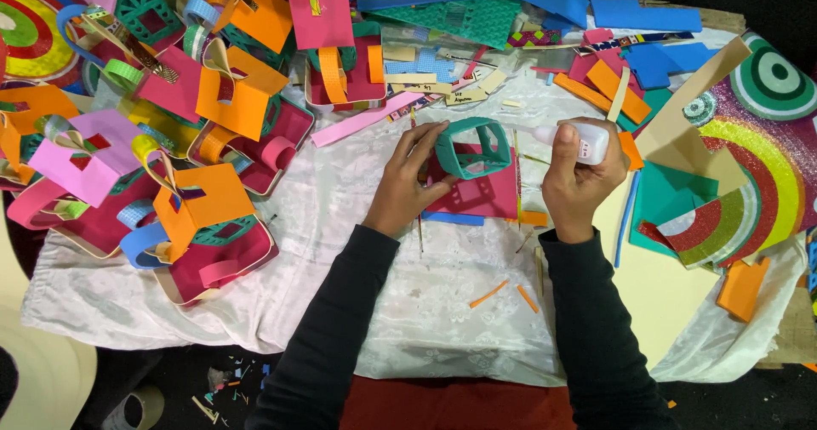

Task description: Assembling small decorative paper houses using glue and pre-cut paper components.

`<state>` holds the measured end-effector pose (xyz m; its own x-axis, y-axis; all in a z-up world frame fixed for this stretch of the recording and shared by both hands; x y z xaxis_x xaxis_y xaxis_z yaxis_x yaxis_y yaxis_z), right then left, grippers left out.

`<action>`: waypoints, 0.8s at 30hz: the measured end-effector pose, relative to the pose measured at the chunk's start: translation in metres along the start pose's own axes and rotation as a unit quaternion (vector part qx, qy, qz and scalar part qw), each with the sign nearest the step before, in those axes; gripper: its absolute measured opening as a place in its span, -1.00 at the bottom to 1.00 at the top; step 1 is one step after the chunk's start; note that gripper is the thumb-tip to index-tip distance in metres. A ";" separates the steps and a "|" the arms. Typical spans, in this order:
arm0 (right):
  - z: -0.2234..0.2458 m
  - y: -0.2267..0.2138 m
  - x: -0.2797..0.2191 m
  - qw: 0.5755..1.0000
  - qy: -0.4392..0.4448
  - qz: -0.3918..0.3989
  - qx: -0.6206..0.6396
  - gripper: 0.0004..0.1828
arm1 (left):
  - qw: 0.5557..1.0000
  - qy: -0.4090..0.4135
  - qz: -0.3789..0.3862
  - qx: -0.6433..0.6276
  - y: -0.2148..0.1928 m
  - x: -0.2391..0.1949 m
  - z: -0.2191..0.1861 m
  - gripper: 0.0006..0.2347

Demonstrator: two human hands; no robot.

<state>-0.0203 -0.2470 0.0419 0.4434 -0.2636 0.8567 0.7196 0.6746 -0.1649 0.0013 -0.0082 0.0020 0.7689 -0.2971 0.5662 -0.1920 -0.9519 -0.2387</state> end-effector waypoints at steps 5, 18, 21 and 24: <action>0.001 -0.001 0.003 1.000 0.001 -0.004 -0.001 -0.71 | 1.000 -0.003 0.003 0.000 0.000 0.001 0.000 -0.35; 0.001 -0.005 0.003 1.000 0.001 -0.004 -0.007 -0.72 | 1.000 -0.014 -0.002 0.001 -0.001 0.000 -0.002 -0.33; 0.000 -0.004 0.003 1.000 -0.004 -0.001 -0.007 -0.72 | 1.000 -0.008 -0.006 0.004 -0.001 0.000 0.002 -0.34; -0.002 -0.005 0.001 1.000 -0.006 0.001 -0.008 -0.72 | 1.000 -0.008 -0.008 0.003 -0.001 0.000 -0.001 -0.33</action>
<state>-0.0221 -0.2521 0.0425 0.4383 -0.2546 0.8621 0.7269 0.6645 -0.1733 0.0010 -0.0070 0.0027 0.7812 -0.2804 0.5577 -0.1762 -0.9561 -0.2340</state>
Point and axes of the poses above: each hand's wrist, its own x-axis towards the middle knuckle, its own y-axis out of the palm, z = x × y, the point moved 1 cm from there along x, towards the middle knuckle, and after that the axes turned 10 degrees about -x, right-handed, at the moved point
